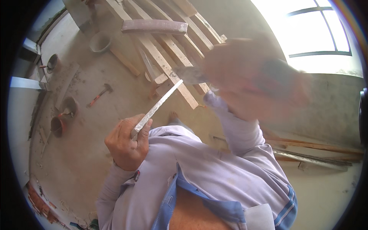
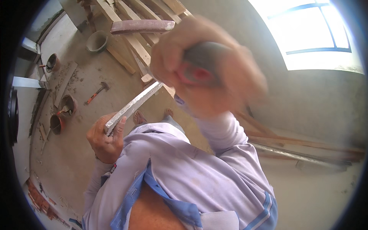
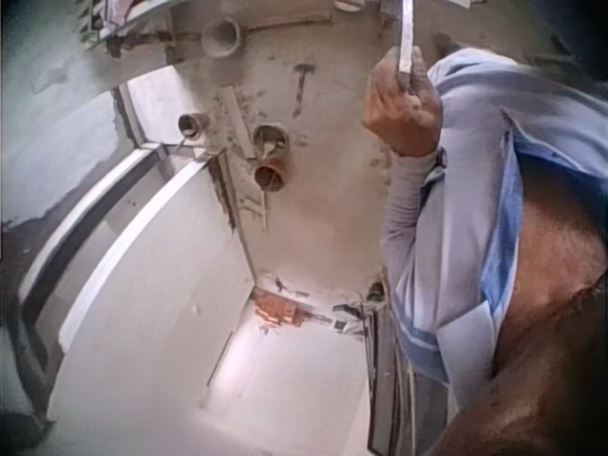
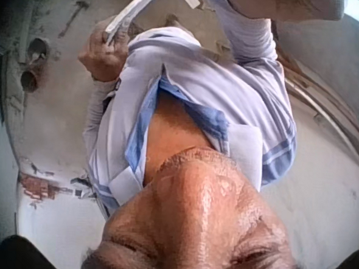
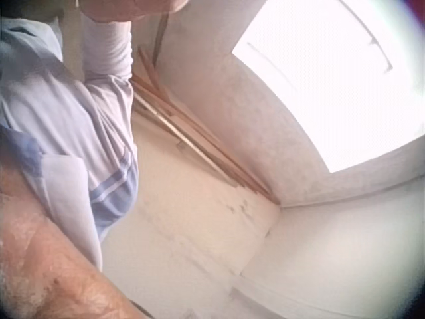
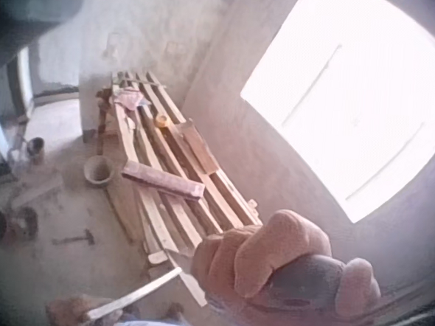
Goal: The person measures and marks a ceramic tile using a ruler and marker, then uses an angle grinder to cut the tile on the floor. The person handles the tile, ruler, marker, and angle grinder during the process.
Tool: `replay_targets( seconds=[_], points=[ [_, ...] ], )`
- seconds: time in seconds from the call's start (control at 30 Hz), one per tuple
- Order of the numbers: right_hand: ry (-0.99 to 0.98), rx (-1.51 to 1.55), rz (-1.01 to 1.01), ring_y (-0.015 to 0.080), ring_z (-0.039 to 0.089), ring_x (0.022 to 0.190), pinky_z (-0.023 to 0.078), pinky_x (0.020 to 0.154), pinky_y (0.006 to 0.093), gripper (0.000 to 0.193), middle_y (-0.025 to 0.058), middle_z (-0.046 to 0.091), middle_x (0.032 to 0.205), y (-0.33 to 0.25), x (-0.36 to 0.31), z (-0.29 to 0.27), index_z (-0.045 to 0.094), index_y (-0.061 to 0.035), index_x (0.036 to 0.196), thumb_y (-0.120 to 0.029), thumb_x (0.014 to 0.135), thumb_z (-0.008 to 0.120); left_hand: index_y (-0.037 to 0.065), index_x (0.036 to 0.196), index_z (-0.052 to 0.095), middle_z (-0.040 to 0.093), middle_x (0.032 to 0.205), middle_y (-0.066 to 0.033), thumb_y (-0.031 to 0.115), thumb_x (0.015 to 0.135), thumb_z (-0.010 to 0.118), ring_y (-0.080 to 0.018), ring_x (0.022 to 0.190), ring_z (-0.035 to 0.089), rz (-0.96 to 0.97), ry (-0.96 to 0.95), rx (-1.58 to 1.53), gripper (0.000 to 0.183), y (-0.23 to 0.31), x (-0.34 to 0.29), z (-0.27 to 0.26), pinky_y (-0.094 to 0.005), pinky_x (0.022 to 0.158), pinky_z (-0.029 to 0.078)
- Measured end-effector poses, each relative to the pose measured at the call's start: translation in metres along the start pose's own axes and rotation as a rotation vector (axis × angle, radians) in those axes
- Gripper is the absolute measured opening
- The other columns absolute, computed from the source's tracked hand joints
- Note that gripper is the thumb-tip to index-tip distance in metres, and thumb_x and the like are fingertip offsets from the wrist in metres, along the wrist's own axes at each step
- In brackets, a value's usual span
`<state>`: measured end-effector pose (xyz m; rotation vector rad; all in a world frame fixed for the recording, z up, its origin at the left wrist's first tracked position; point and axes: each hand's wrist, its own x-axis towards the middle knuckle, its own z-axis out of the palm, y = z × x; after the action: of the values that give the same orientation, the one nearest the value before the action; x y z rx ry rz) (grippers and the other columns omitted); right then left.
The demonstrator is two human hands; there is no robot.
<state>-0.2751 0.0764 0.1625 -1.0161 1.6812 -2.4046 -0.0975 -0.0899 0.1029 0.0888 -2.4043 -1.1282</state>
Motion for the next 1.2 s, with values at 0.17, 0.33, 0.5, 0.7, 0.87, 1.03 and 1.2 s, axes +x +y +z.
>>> replay_targets(
  seconds=[0.17,0.33,0.5,0.7,0.87,1.03,1.2],
  points=[
    [0.024,-0.213,0.351,0.0128,0.040,0.044,0.031,0.043,0.0263,0.053,0.0043,0.046,0.053,0.042,-0.008,-0.026,0.052,-0.0016,0.064,-0.042,0.096,0.039,0.001,0.093,0.071,0.071,0.082,-0.0130,0.012,0.086,0.079,-0.0281,0.068,0.070,0.063,-0.028,-0.021,0.015,-0.001,-0.002,0.001,-0.0373,0.062,0.053],
    [-0.100,0.379,0.094,0.0126,0.040,0.045,0.030,0.045,0.0260,0.058,0.0064,0.047,0.053,-0.026,0.019,0.001,0.055,0.0016,0.075,-0.051,0.094,0.039,0.001,0.093,0.071,0.072,0.083,-0.0134,0.012,0.086,0.079,-0.0288,0.071,0.071,-0.051,0.004,-0.041,0.015,-0.009,-0.011,-0.001,-0.0373,0.063,0.053],
    [0.093,0.015,0.447,0.0143,0.040,0.048,0.032,0.047,0.0282,0.055,0.0061,0.046,0.055,0.029,0.001,-0.035,0.052,-0.0003,0.076,-0.050,0.093,0.037,0.001,0.094,0.070,0.073,0.084,-0.0125,0.010,0.087,0.078,-0.0282,0.070,0.071,0.031,-0.017,-0.081,0.013,-0.006,-0.006,0.003,-0.0352,0.062,0.053],
    [0.045,0.151,0.095,0.0154,0.037,0.048,0.031,0.047,0.0312,0.048,0.0060,0.045,0.054,0.017,-0.008,-0.038,0.050,-0.0039,0.073,-0.043,0.097,0.035,0.001,0.095,0.070,0.072,0.083,-0.0127,0.011,0.087,0.078,-0.0275,0.069,0.069,-0.017,-0.007,-0.047,0.015,-0.005,-0.008,0.001,-0.0352,0.061,0.053],
    [0.120,0.044,0.436,0.0158,0.041,0.048,0.033,0.047,0.0298,0.057,0.0063,0.045,0.054,0.039,0.000,-0.052,0.053,-0.0010,0.076,-0.053,0.094,0.037,0.001,0.095,0.070,0.072,0.084,-0.0130,0.011,0.087,0.078,-0.0278,0.070,0.070,0.022,-0.025,-0.032,0.015,-0.004,-0.008,0.000,-0.0364,0.062,0.053],
    [0.031,0.033,0.090,0.0151,0.043,0.047,0.034,0.045,0.0279,0.060,0.0073,0.046,0.054,0.012,-0.005,-0.029,0.055,0.0023,0.078,-0.053,0.094,0.037,0.001,0.096,0.070,0.072,0.083,-0.0128,0.011,0.087,0.079,-0.0286,0.070,0.070,-0.073,-0.008,-0.041,0.016,-0.006,-0.016,0.000,-0.0367,0.062,0.053],
    [0.128,-0.158,0.395,0.0157,0.043,0.045,0.033,0.044,0.0285,0.053,0.0068,0.047,0.052,0.079,-0.022,-0.076,0.057,-0.0006,0.075,-0.044,0.095,0.035,0.000,0.093,0.071,0.072,0.082,-0.0132,0.012,0.086,0.080,-0.0268,0.068,0.069,0.022,0.011,-0.039,0.017,-0.003,-0.006,0.005,-0.0347,0.061,0.052]
  ],
)
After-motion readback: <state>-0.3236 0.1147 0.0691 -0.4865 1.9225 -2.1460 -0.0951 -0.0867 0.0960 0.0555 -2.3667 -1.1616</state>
